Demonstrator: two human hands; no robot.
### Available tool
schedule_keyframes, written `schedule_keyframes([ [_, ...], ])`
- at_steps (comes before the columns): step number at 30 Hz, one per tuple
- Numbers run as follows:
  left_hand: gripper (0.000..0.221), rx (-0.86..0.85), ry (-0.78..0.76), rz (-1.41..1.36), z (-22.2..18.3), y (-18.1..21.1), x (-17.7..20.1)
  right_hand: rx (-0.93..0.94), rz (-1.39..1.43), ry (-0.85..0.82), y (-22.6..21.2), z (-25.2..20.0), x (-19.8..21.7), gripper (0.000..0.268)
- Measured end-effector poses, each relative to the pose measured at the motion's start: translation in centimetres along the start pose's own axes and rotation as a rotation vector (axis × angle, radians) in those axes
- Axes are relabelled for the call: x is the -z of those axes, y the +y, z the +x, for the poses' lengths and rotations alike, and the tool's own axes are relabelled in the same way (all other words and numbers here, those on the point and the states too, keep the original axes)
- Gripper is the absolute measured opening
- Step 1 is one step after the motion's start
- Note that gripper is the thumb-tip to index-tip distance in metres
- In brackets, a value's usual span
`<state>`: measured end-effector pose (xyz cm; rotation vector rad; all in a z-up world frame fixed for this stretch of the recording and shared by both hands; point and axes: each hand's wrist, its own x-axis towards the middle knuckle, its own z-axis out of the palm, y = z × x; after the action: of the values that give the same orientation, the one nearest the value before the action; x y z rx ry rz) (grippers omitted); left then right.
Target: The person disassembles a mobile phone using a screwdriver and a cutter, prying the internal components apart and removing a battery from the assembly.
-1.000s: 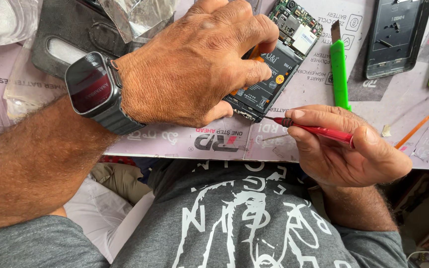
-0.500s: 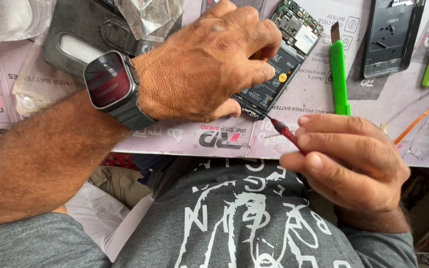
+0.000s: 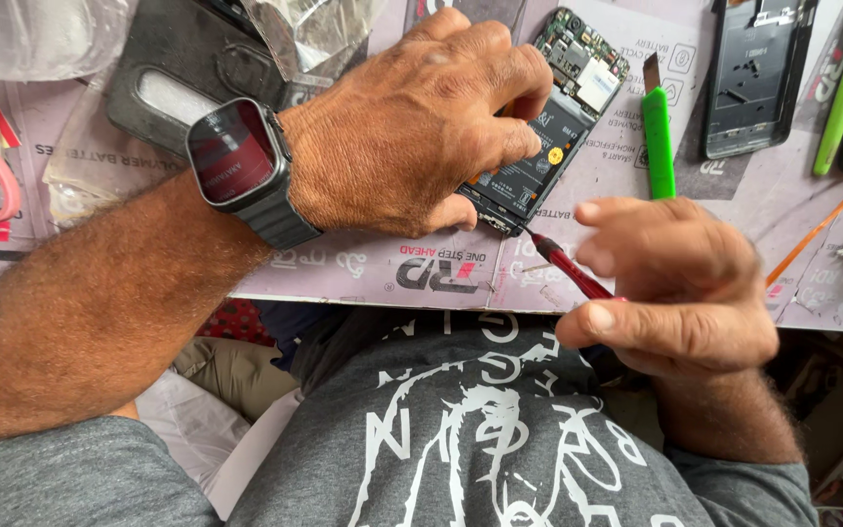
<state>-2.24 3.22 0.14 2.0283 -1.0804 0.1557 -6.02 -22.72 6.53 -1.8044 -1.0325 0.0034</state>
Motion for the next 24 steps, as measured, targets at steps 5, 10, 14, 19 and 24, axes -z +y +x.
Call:
schedule_keyframes([
  [5, 0.054, 0.001, 0.000, 0.031, -0.1, 0.1, -0.3, 0.049, -0.164, -0.006, -0.8, 0.4, 0.5, 0.015],
  [10, 0.054, 0.005, -0.003, 0.028, -0.1, 0.1, -0.1, 0.023, -0.015, -0.003, 0.3, 0.2, -0.3, 0.011],
  [14, 0.056, -0.003, -0.010, 0.010, -0.1, -0.1, -0.3, 0.177, -0.020, 0.052, 1.2, 0.2, 0.1, 0.016],
  [19, 0.056, 0.000, -0.027, 0.040, 0.0, 0.0, -0.3, -0.123, -0.131, 0.018, -1.1, 0.2, 0.4, 0.008],
  [24, 0.056, 0.012, -0.039, 0.035, 0.1, 0.2, 0.1, -0.020, -0.071, -0.003, -0.8, 0.3, 0.4, 0.014],
])
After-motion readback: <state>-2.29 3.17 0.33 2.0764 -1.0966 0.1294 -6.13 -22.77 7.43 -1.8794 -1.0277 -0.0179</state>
